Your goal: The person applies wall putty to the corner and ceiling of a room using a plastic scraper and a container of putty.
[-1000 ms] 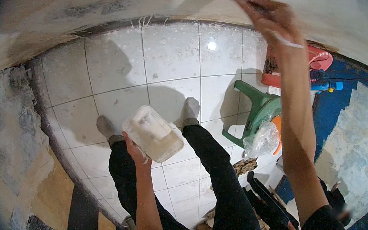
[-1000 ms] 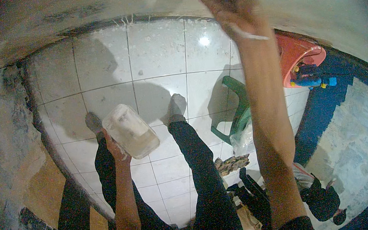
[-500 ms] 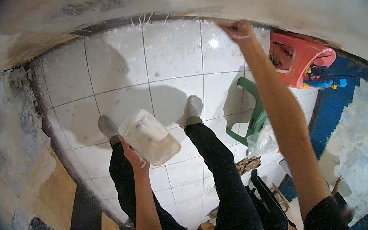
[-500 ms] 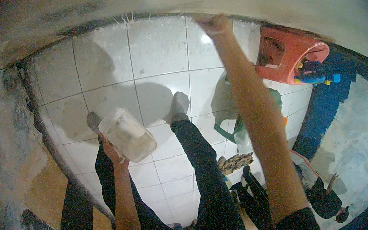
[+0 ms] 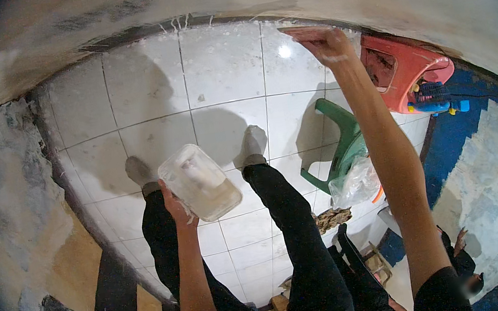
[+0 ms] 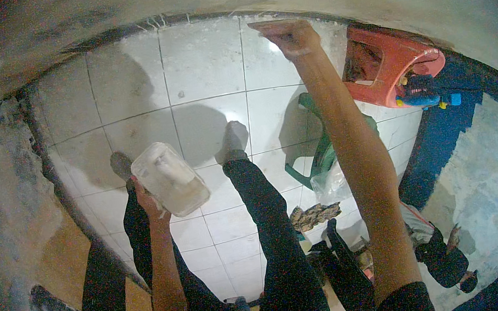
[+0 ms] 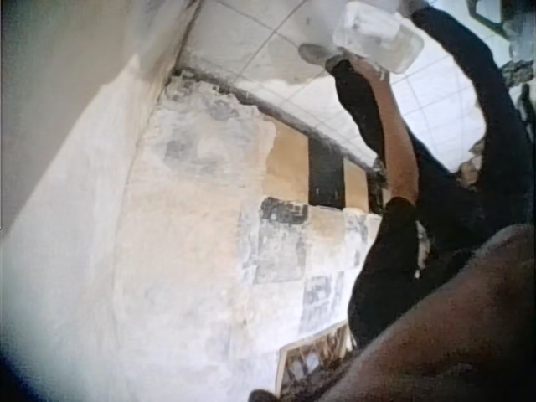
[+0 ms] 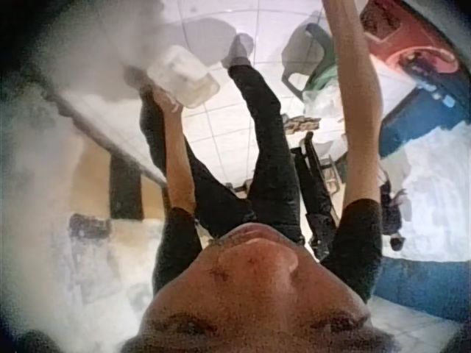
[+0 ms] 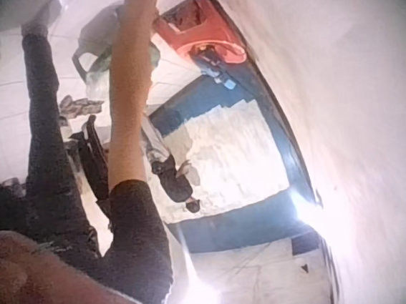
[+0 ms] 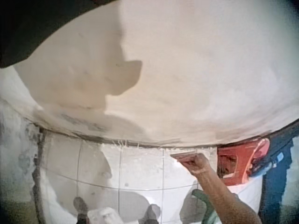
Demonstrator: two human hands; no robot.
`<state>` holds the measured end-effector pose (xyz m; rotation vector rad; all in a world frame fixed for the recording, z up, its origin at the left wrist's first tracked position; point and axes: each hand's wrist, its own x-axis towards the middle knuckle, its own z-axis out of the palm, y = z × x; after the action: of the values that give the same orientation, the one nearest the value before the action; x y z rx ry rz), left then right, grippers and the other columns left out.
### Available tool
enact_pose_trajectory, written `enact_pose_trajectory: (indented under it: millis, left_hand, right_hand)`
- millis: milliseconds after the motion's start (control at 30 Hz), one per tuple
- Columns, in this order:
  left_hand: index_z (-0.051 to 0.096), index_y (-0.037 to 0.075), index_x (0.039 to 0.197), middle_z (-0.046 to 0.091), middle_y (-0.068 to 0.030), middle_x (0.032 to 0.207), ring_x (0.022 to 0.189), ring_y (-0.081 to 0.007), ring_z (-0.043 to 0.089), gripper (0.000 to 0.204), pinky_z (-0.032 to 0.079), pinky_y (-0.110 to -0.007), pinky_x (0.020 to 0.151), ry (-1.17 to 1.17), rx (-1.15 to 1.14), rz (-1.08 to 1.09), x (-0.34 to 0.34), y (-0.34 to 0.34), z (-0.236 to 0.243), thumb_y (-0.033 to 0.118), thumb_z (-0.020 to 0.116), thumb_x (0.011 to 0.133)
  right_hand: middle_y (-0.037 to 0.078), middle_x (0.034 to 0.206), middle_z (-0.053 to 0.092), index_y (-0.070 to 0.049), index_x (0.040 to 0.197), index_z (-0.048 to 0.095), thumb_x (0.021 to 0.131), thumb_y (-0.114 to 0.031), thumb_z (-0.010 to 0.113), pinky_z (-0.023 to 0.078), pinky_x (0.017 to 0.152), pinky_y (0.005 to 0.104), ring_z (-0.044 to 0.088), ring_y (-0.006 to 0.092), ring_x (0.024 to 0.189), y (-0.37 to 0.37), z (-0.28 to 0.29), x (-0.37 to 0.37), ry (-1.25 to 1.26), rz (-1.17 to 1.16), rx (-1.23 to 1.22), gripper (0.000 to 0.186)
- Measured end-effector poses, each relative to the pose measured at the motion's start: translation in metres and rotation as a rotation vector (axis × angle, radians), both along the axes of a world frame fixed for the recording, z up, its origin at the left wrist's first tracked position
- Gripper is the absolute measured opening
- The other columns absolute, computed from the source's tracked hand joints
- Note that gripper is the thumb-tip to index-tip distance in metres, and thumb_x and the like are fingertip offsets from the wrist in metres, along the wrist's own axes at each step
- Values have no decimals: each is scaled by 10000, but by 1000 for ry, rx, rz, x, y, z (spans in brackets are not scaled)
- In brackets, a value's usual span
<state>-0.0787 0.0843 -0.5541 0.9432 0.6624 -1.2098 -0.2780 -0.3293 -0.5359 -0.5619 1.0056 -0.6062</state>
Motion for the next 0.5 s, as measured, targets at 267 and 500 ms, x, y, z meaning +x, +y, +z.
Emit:
enact_pose_trajectory:
  millis: [267, 500]
  left_hand:
    - [425, 42, 1268, 522, -115, 1209, 1100, -249, 511, 573, 421, -390, 940, -26, 30, -48, -17, 7, -2, 498, 327, 935]
    - [320, 72, 1346, 473, -125, 1262, 1148, -247, 478, 576, 415, -389, 948, -200, -184, -184, -35, -38, 81, 483, 298, 944]
  right_hand:
    - [257, 1235, 428, 143, 1200, 355, 902, 7, 349, 375, 1027, 431, 445, 339, 1160, -35, 39, 41, -158, -213, 49, 327]
    - [173, 1219, 483, 92, 1197, 409, 871, -10, 446, 383, 992, 408, 474, 266, 1128, 103, 194, 15, -356, -199, -13, 344]
